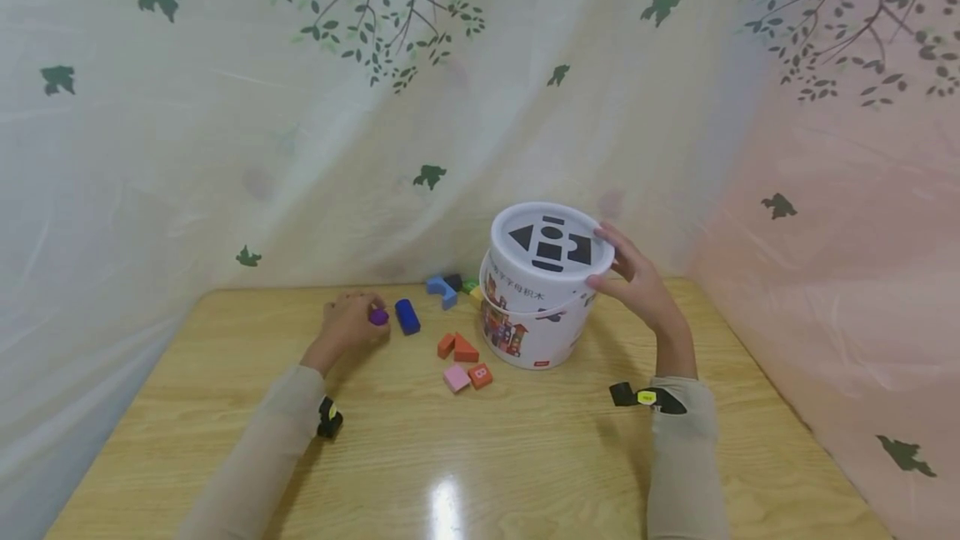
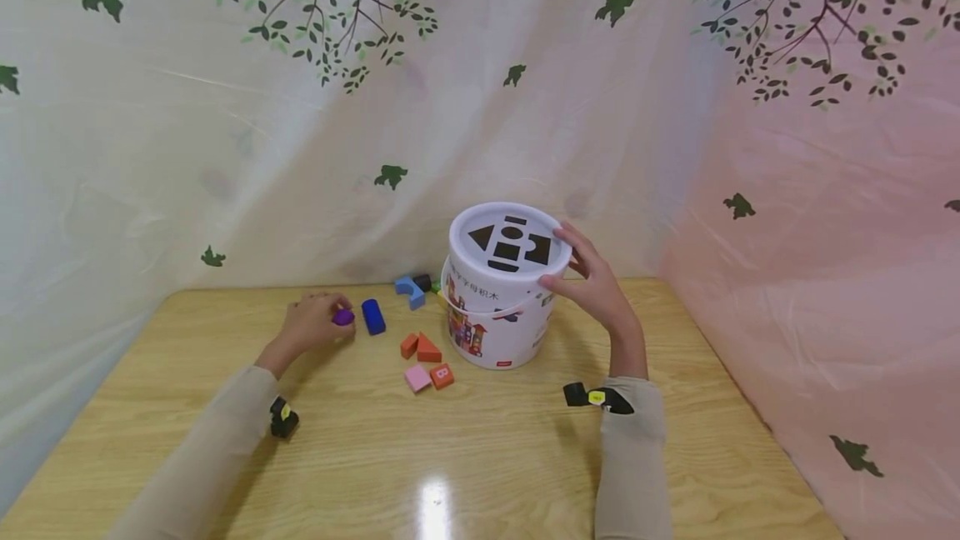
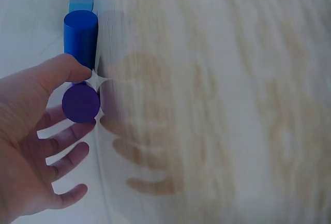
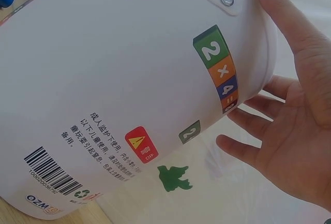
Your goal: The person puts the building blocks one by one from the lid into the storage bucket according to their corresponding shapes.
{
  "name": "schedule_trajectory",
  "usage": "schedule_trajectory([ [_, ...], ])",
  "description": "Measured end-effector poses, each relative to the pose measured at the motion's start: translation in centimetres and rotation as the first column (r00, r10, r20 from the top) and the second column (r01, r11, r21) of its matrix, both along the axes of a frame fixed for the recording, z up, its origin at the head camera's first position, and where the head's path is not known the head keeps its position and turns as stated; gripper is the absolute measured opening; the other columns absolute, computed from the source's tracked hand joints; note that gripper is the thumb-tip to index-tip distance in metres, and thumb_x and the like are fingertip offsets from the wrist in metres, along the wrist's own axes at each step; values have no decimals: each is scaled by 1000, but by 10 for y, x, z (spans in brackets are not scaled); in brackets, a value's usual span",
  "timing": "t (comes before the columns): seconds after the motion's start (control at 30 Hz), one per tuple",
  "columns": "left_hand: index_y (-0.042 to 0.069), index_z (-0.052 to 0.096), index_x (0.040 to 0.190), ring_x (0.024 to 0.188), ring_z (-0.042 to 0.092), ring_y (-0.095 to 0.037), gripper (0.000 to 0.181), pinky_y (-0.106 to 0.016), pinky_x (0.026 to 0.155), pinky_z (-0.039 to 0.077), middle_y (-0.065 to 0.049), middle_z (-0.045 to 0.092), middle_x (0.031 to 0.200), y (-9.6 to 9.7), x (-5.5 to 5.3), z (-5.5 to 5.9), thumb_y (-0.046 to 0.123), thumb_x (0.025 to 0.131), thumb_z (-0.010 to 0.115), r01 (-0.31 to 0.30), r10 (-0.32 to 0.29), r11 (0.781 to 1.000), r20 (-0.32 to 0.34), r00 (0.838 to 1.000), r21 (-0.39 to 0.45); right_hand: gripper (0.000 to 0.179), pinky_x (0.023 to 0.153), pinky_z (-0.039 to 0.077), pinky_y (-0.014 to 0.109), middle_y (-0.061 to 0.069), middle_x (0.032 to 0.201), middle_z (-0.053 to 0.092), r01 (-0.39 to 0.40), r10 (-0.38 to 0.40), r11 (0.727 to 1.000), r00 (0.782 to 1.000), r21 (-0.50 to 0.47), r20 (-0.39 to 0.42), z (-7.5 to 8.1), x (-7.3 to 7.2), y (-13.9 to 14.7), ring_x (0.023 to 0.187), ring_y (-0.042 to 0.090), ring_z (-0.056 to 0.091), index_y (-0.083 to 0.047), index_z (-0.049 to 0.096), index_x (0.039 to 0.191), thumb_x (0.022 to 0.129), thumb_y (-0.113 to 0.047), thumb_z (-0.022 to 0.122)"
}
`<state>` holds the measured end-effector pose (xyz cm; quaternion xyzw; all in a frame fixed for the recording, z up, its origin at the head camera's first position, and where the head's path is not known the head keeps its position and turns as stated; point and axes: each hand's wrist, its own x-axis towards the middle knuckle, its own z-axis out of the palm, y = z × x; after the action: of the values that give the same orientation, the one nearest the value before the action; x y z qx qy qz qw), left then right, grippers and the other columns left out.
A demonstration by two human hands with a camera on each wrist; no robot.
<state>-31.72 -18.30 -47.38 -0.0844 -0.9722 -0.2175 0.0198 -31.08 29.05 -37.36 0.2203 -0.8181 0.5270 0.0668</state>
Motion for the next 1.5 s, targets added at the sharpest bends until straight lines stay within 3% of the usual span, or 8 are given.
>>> schedule_trajectory([
  [0.17,4,69,110,106,56,-42,39,-68,100,35,-18,69,109,-1,1,0,28,82,79,-27,26,999,-5,1000,-36,82,116,25,72,1,171,21,3,-3,1000,1000,1,7,-1,0,0,151,41,30,-21,32,160,90,-14,75],
  [0.5,5,69,108,104,57,-39,33,-67,100,36,-16,72,106,2,1,-1,22,81,78,-9,8,1000,-45,999,-23,82,116,25,72,-1,171,19,9,-9,1000,1000,8,8,1,2,0,151,41,30,-21,33,160,91,-16,75],
  [0.67,7,71,108,99,60,-38,30,-64,97,38,-14,74,105,5,2,2,20,82,77,-14,12,1000,-138,990,-10,82,117,24,72,1,171,19,7,-7,1000,1000,9,-1,1,2,-1,152,40,28,-19,33,160,90,-15,75],
  [0.93,8,69,114,107,58,-40,29,-63,101,35,-13,73,109,11,2,10,22,89,76,-10,33,996,-279,960,86,82,118,23,70,4,171,21,2,-2,1000,1000,-1,-7,0,1,-1,153,39,26,-18,34,159,89,-12,76],
  [1.17,9,71,121,106,58,-36,36,-58,98,38,-12,74,116,21,-1,29,25,89,77,9,51,986,-346,937,168,81,117,24,72,1,171,20,4,-4,1000,1000,6,-2,0,1,0,153,40,27,-19,33,160,90,-14,75],
  [1.37,8,72,122,106,61,-35,38,-57,98,41,-14,74,118,37,-7,53,25,88,78,39,63,973,-420,905,230,81,116,25,72,2,171,21,8,-8,1000,1000,6,3,0,1,0,152,40,29,-20,33,160,90,-15,75],
  [1.5,8,73,121,102,62,-33,37,-52,95,43,-14,74,115,52,-12,71,24,88,80,75,58,957,-440,896,281,81,116,25,72,2,171,22,6,-6,1000,1000,5,5,1,2,-1,151,41,30,-20,33,160,90,-15,75],
])
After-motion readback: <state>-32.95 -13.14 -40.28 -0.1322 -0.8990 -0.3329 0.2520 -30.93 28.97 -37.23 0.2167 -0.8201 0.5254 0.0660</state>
